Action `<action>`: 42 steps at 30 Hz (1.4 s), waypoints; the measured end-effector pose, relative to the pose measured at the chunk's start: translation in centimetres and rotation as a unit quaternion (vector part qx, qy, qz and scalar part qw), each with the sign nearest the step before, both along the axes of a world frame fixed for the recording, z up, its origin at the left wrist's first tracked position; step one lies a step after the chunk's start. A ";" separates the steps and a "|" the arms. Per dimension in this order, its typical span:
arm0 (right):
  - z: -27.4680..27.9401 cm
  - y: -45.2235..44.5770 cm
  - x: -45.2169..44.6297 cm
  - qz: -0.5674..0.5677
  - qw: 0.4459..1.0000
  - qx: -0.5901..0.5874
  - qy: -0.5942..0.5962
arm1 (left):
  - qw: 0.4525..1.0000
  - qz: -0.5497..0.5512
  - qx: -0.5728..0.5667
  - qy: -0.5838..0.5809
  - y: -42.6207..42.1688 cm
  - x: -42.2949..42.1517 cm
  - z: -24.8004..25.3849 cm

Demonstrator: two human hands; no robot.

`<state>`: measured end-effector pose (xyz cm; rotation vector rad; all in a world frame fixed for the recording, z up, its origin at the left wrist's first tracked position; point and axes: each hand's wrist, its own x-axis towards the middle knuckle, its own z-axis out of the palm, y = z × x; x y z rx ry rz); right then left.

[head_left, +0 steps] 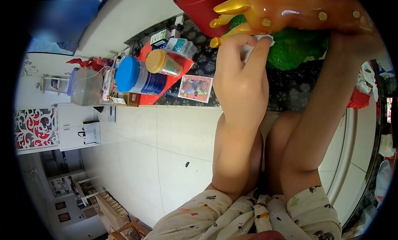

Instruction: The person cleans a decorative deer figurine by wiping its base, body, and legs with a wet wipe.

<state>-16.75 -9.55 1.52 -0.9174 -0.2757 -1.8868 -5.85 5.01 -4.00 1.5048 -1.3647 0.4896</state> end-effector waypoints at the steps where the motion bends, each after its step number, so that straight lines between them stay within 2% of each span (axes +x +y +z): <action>1: 0.0 -0.1 -0.1 -0.001 1.000 0.004 0.006 | 1.000 0.002 -0.001 -0.025 -0.2 0.0 0.3; 9: 0.5 0.3 -0.7 0.039 0.999 0.025 0.023 | 0.997 -0.024 0.048 -0.050 -0.1 0.2 1.9; 15: 0.1 -0.4 -0.5 0.050 0.996 -0.065 0.036 | 0.999 -0.012 0.045 0.022 0.8 0.3 1.0; 18: 0.4 -0.7 -0.7 0.047 0.998 0.028 0.026 | 0.998 -0.007 0.003 0.056 0.8 0.5 0.2; 20: 0.4 -0.7 -0.7 0.048 0.997 0.048 0.021 | 0.998 -0.010 -0.037 0.054 0.5 0.3 0.0; 23: 0.3 -0.1 -0.6 0.059 0.998 0.017 0.027 | 0.997 -0.025 -0.015 0.071 0.3 -0.6 0.4; 24: 0.5 -0.2 -0.8 0.066 0.996 0.044 0.031 | 0.998 -0.020 -0.016 0.053 0.2 -0.7 0.3; 29: 0.7 1.2 -0.4 0.025 0.999 0.009 0.039 | 1.000 0.014 0.010 -0.016 -0.2 -0.8 0.5; 30: 1.1 1.8 -0.1 0.012 0.999 0.033 0.039 | 0.999 0.023 0.020 -0.022 -0.2 -1.0 0.7; 33: 1.7 1.7 0.2 0.019 0.997 0.070 0.000 | 0.994 0.080 0.079 0.011 0.2 -2.2 1.8; 36: 1.7 2.2 0.8 0.018 0.999 -0.001 -0.034 | 0.989 0.098 0.106 0.039 0.4 -1.9 1.7; 41: 1.9 2.3 2.1 -0.017 0.997 0.075 0.016 | 0.987 0.078 0.131 0.055 0.9 -0.6 1.2; 42: 1.3 1.2 1.9 -0.010 0.998 0.040 0.037 | 0.987 0.077 0.133 0.056 1.0 -0.5 1.2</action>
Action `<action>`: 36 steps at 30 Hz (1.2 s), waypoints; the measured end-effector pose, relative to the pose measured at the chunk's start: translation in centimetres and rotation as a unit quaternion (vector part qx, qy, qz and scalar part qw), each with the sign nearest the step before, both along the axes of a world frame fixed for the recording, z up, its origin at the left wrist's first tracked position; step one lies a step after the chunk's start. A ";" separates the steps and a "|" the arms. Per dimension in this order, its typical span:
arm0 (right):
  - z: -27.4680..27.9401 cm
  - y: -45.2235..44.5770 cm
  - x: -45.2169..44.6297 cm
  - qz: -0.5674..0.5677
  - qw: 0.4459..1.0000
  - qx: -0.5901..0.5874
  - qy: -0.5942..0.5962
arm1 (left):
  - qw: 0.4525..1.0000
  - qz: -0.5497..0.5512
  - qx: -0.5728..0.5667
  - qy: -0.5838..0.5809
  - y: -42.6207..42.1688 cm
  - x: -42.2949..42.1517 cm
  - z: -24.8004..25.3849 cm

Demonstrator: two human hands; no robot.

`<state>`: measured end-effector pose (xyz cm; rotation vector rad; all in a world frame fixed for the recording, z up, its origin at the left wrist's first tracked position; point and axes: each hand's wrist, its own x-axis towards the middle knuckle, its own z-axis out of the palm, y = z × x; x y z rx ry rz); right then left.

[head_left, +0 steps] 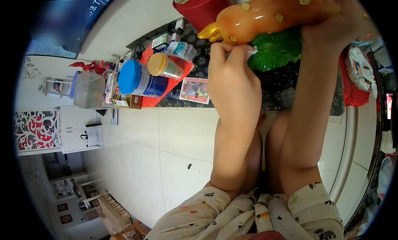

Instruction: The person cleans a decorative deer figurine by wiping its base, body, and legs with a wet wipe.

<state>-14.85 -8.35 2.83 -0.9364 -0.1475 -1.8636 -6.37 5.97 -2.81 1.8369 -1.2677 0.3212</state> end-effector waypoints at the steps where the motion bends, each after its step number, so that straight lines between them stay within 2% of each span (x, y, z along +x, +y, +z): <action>1: -0.3 -0.4 -0.2 0.008 1.000 -0.022 0.010 | 1.000 0.023 0.010 0.015 0.2 0.0 0.0; 3: -0.4 -0.8 -0.4 0.024 0.998 -0.055 0.020 | 0.996 0.070 0.032 0.045 0.7 -0.1 -0.3; 6: 0.0 0.7 0.4 0.011 0.999 -0.028 -0.010 | 0.997 0.037 -0.019 0.064 0.8 0.8 -1.5; 9: 0.1 1.4 0.6 0.000 1.000 0.020 -0.012 | 0.990 0.006 -0.134 0.052 0.0 0.5 -1.6; 12: 0.0 0.6 1.3 -0.024 0.999 0.047 -0.013 | 0.991 -0.014 -0.125 0.053 -0.4 -0.5 -1.3; 14: 1.3 -0.3 0.8 -0.010 0.989 0.142 0.044 | 0.993 -0.008 -0.099 0.061 -0.4 -1.0 -1.4; 15: 4.8 -1.0 -0.4 0.015 0.968 0.227 0.105 | 0.994 -0.004 -0.091 0.055 -0.4 -1.1 -1.4; 17: 4.9 -0.6 -0.6 0.022 0.970 0.218 0.107 | 0.997 0.006 -0.067 0.046 -0.3 -1.3 -1.3; 18: 1.8 0.8 0.3 0.004 0.991 0.123 0.050 | 0.998 0.009 -0.058 0.039 -0.3 -1.3 -1.2; 20: 0.0 1.7 0.7 -0.002 1.000 0.013 -0.005 | 0.999 0.015 -0.040 0.024 -0.2 -1.4 -1.0; 21: 0.0 1.7 0.6 0.009 1.000 -0.001 -0.001 | 0.999 0.006 -0.034 0.016 -0.2 -1.2 -0.9; 26: -0.4 0.4 0.7 -0.028 0.999 0.043 -0.001 | 0.997 -0.051 -0.032 -0.048 0.0 0.7 -1.3; 30: -0.1 1.1 1.3 -0.008 0.999 0.029 -0.025 | 0.999 -0.036 -0.033 -0.010 0.2 0.3 -0.9; 33: -0.1 2.0 1.1 0.017 1.000 0.003 -0.017 | 0.998 0.014 -0.032 0.043 -0.1 -0.6 -1.0; 35: 0.6 0.5 -0.3 0.123 0.986 0.105 -0.035 | 0.997 0.029 -0.047 0.062 -0.4 -0.6 -1.2; 36: 1.1 -3.1 -2.4 0.217 0.951 0.213 -0.056 | 0.995 0.033 -0.047 0.077 -0.3 -0.7 -1.2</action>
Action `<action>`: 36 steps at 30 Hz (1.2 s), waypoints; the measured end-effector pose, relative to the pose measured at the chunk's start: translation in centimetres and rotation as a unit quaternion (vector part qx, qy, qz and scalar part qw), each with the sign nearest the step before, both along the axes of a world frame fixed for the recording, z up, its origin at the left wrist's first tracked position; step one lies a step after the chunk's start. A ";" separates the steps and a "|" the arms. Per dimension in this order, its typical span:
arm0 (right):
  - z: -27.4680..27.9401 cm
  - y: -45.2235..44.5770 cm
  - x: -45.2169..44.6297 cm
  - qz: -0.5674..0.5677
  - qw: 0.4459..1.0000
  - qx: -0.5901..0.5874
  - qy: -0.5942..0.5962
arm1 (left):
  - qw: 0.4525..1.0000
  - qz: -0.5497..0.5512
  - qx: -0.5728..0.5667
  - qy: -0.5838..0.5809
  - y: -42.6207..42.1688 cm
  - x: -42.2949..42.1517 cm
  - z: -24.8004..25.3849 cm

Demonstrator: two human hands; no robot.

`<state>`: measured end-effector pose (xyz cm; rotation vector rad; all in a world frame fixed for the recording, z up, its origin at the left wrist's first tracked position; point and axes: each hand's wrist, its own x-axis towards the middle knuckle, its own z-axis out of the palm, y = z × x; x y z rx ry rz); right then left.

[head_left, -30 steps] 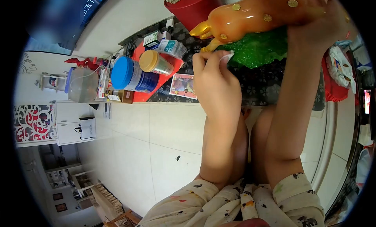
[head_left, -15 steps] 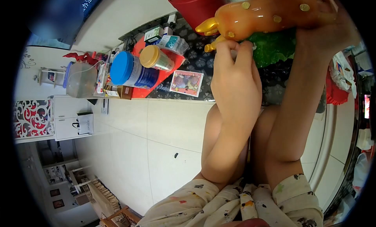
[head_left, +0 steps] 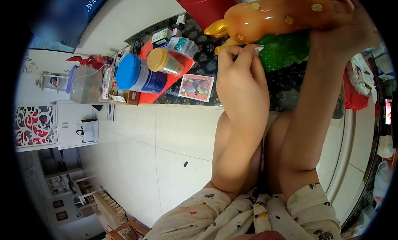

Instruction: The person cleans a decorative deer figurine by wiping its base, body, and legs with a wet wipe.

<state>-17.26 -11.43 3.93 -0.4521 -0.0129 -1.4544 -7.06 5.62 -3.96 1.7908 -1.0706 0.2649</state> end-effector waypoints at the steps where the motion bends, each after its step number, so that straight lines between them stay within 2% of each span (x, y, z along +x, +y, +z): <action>1: 0.0 -0.1 0.0 -0.002 1.000 0.006 0.002 | 1.000 0.004 0.000 0.015 0.1 -0.1 0.1; 2: 0.0 -0.2 -0.1 -0.003 1.000 0.011 0.004 | 0.999 0.008 0.000 0.031 0.2 -0.1 0.2; 3: -0.6 3.0 2.0 -0.105 0.990 -0.088 0.026 | 0.999 0.010 -0.012 0.038 0.2 -0.2 0.1; 5: -1.1 4.7 3.5 -0.215 0.957 -0.189 0.047 | 0.998 0.012 -0.038 0.052 0.1 -0.1 -0.4; 8: -1.2 4.5 3.7 -0.233 0.951 -0.196 0.050 | 0.996 0.012 -0.062 0.069 0.0 0.0 -0.5; 11: -0.7 3.1 3.1 -0.171 0.974 -0.130 0.074 | 0.997 -0.010 -0.058 0.050 -0.1 0.2 -0.4; 12: -0.1 0.1 2.4 -0.117 0.987 -0.061 0.094 | 0.997 -0.027 -0.062 0.048 -0.2 0.4 -0.5; 14: 0.4 -0.8 2.9 -0.123 0.983 0.013 0.133 | 0.995 -0.061 -0.071 0.044 -0.3 1.0 -1.2; 15: 0.7 0.4 4.6 -0.184 0.971 0.016 0.152 | 0.994 -0.074 -0.073 0.040 -0.3 1.3 -1.2; 17: 0.4 1.7 5.1 -0.229 0.961 -0.019 0.156 | 0.991 -0.100 -0.077 0.033 -0.3 1.7 -1.2; 21: -1.1 3.2 2.4 -0.168 0.968 -0.163 0.089 | 0.993 -0.109 -0.053 0.006 -0.2 1.3 -0.7; 24: -1.4 3.2 2.2 -0.162 0.961 -0.212 0.070 | 0.991 -0.130 -0.037 -0.023 0.1 1.3 -0.3; 26: -0.9 2.2 0.9 -0.009 0.998 -0.062 -0.007 | 0.986 -0.158 -0.048 -0.037 -0.1 0.7 -0.1; 27: 0.4 0.4 -1.3 0.149 0.980 0.098 -0.084 | 0.989 -0.139 -0.032 -0.045 0.0 0.4 0.0; 29: 0.4 0.3 -1.4 0.136 0.983 0.094 -0.077 | 0.984 -0.150 -0.089 -0.044 -0.1 1.1 -0.7; 30: -1.0 2.0 0.8 -0.036 0.997 -0.072 0.006 | 0.979 -0.157 -0.119 -0.045 -0.2 1.6 -0.9; 32: -1.3 3.6 3.0 -0.204 0.950 -0.227 0.069 | 0.980 -0.132 -0.147 -0.001 -0.1 2.0 -0.7; 34: -1.1 4.1 3.5 -0.197 0.955 -0.218 0.040 | 0.982 -0.085 -0.165 0.036 0.1 1.8 -0.4; 36: -1.1 4.3 3.4 -0.190 0.955 -0.224 0.031 | 0.982 -0.090 -0.162 0.038 0.2 1.8 -0.5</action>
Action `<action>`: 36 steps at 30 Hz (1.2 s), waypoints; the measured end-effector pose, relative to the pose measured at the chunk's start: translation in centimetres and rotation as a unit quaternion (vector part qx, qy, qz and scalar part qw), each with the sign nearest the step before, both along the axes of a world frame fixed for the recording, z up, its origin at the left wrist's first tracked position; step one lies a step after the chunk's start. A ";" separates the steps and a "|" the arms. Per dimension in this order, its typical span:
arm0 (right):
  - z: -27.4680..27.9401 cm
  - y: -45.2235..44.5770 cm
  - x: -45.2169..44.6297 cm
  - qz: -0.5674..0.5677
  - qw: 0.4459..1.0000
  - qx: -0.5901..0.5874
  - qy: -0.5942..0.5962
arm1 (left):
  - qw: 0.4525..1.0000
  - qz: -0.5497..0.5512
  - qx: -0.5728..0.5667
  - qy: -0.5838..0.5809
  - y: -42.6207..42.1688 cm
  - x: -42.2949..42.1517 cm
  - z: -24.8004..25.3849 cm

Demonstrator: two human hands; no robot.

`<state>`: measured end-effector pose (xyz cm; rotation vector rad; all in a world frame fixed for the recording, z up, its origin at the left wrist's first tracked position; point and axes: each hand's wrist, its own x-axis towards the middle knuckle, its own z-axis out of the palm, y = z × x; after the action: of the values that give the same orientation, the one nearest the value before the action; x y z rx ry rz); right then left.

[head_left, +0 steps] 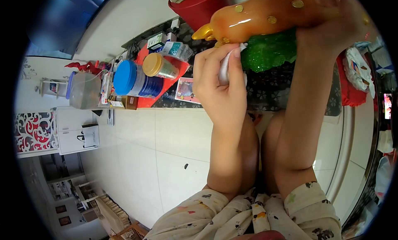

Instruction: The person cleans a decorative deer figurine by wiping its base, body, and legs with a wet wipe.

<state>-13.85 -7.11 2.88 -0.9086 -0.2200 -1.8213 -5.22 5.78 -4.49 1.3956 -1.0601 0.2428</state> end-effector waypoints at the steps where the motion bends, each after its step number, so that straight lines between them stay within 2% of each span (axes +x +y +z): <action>1: 0.0 -0.1 -0.2 0.005 1.000 0.001 0.008 | 1.000 -0.003 0.002 0.001 0.0 0.0 0.0; 5: -0.5 -1.5 -1.1 0.041 0.998 0.033 0.028 | 0.998 -0.010 0.043 -0.040 -0.1 -0.2 0.2; 9: -0.2 -1.0 -1.2 0.094 0.994 0.043 -0.023 | 0.996 -0.028 0.071 -0.053 -0.2 -0.6 0.3; 14: -1.1 -2.6 -2.5 0.024 0.996 0.083 -0.016 | 0.989 -0.052 0.108 -0.083 -0.1 -1.3 0.8; 20: -1.3 -2.5 -3.7 0.054 0.988 0.119 -0.080 | 0.987 -0.031 0.097 -0.128 -0.6 -2.6 0.6; 29: -2.5 -3.0 -3.3 0.139 0.988 0.065 -0.023 | 0.990 0.001 0.071 -0.124 -0.7 -2.2 0.4; 32: -2.1 -1.9 -2.1 0.183 0.975 0.106 -0.073 | 0.989 0.020 0.066 -0.131 -0.5 -1.7 0.6; 36: -1.8 -1.6 -0.9 0.202 0.971 0.088 -0.093 | 0.988 0.042 0.067 -0.134 -0.2 -1.2 0.9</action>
<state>-14.80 -8.68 1.07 -0.5219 -0.3295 -1.5146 -6.37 5.58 -3.57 1.5599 -1.2578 0.4369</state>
